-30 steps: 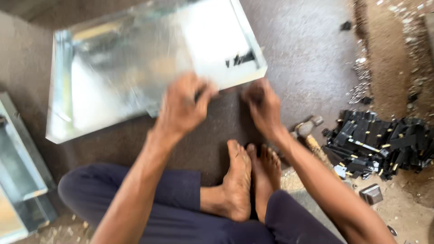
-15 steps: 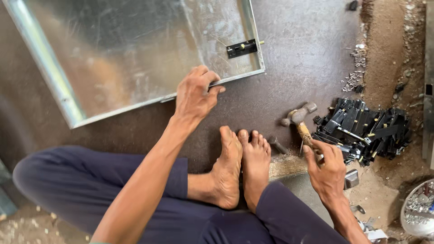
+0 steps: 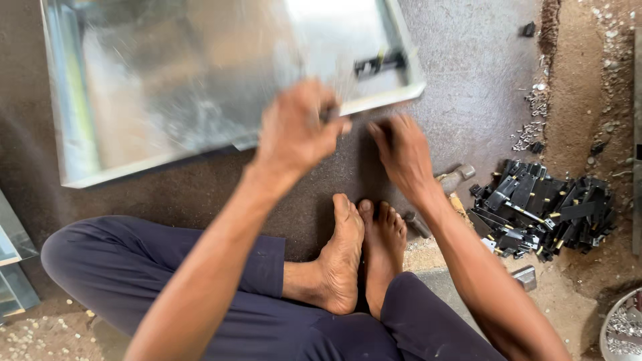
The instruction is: The person sits on the floor and attaches black metal brackets to rectangular metal frames using a hammer and nails. They repeatedly position the brackets, hammer the nails, and move completed frames to a stack nearby.
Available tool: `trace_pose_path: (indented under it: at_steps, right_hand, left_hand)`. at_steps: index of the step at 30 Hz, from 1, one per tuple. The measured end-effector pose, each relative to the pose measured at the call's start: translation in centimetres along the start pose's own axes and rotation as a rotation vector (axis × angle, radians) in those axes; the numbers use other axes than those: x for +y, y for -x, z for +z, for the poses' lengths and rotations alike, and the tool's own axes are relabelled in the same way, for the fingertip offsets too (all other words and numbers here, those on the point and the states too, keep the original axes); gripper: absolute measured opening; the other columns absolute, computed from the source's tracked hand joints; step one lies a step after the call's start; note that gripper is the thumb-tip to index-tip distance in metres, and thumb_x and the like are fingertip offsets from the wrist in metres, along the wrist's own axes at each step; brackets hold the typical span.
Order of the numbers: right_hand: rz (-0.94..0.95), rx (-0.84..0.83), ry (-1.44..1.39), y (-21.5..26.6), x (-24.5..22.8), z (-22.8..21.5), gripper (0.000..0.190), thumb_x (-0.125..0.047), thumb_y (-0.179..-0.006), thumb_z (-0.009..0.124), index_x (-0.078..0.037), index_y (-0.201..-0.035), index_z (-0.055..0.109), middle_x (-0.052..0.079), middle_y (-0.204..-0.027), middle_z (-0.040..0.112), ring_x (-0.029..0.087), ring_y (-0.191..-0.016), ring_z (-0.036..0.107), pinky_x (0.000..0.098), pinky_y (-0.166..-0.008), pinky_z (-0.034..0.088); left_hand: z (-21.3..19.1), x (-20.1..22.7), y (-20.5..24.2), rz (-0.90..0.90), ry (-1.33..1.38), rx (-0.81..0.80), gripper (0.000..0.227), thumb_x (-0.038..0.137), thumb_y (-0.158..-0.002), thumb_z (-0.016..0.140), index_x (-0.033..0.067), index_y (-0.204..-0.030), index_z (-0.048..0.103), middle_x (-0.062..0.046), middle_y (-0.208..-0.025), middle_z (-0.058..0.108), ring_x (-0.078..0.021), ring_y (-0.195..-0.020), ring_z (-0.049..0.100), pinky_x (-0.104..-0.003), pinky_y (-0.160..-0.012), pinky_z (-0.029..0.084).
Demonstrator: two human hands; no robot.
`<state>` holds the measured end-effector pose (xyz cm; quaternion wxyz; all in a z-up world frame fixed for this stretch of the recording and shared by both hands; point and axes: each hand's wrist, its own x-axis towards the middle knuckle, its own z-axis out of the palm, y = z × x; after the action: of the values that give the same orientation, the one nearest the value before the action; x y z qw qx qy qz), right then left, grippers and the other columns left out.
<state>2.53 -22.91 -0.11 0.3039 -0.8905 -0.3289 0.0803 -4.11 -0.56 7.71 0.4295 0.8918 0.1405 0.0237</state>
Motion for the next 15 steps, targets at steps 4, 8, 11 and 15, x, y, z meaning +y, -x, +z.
trace_pose_path:
  at_steps: [4, 8, 11, 15]
  right_hand:
    - [0.085, 0.000, -0.095, 6.7, 0.4, -2.9, 0.012, -0.011, -0.107, 0.064, -0.001, -0.109, 0.059, 0.014, -0.105, 0.064, 0.023, -0.084, 0.064, 0.0345, -0.073, 0.054]
    - [0.054, 0.100, -0.137, 8.8, -0.1, -2.2, 0.018, -0.006, -0.099, 0.071, -0.003, -0.111, 0.058, 0.013, -0.098, 0.066, 0.022, -0.080, 0.065, 0.0350, -0.069, 0.054]
    - [-0.134, 0.139, -0.285, 3.0, 0.5, 0.6, 0.036, 0.003, -0.104, 0.068, -0.006, -0.132, 0.048, 0.013, -0.107, 0.070, 0.019, -0.085, 0.071, 0.0283, -0.067, 0.059]
    - [0.047, 0.218, -0.310, -3.4, 0.7, 4.8, 0.064, -0.009, -0.098, 0.085, -0.006, -0.145, 0.041, 0.010, -0.107, 0.081, 0.017, -0.089, 0.078, 0.0308, -0.071, 0.062]
  left_hand:
    - [4.4, -3.3, 2.6, 0.071, -0.078, 0.061, 0.020, 0.016, -0.079, 0.085, 0.0050, -0.084, 0.070, -0.009, -0.085, 0.064, -0.0265, -0.084, 0.062, -0.042, -0.074, 0.052]
    - [3.3, -2.8, 3.1, 0.108, -0.005, 0.071, 0.021, 0.016, -0.077, 0.086, 0.0038, -0.086, 0.071, -0.010, -0.087, 0.063, -0.0259, -0.081, 0.062, -0.042, -0.070, 0.052]
    - [-0.1, 0.2, 0.5, 0.079, 0.025, 0.026, 0.018, 0.015, -0.083, 0.085, 0.0043, -0.077, 0.072, -0.010, -0.076, 0.065, -0.0228, -0.068, 0.062, -0.039, -0.052, 0.050]
    - [-4.5, 2.2, -2.6, 0.186, -0.020, 0.134, 0.019, 0.018, -0.080, 0.086, 0.0030, -0.083, 0.075, -0.012, -0.073, 0.071, -0.0197, -0.060, 0.065, -0.036, -0.053, 0.051]
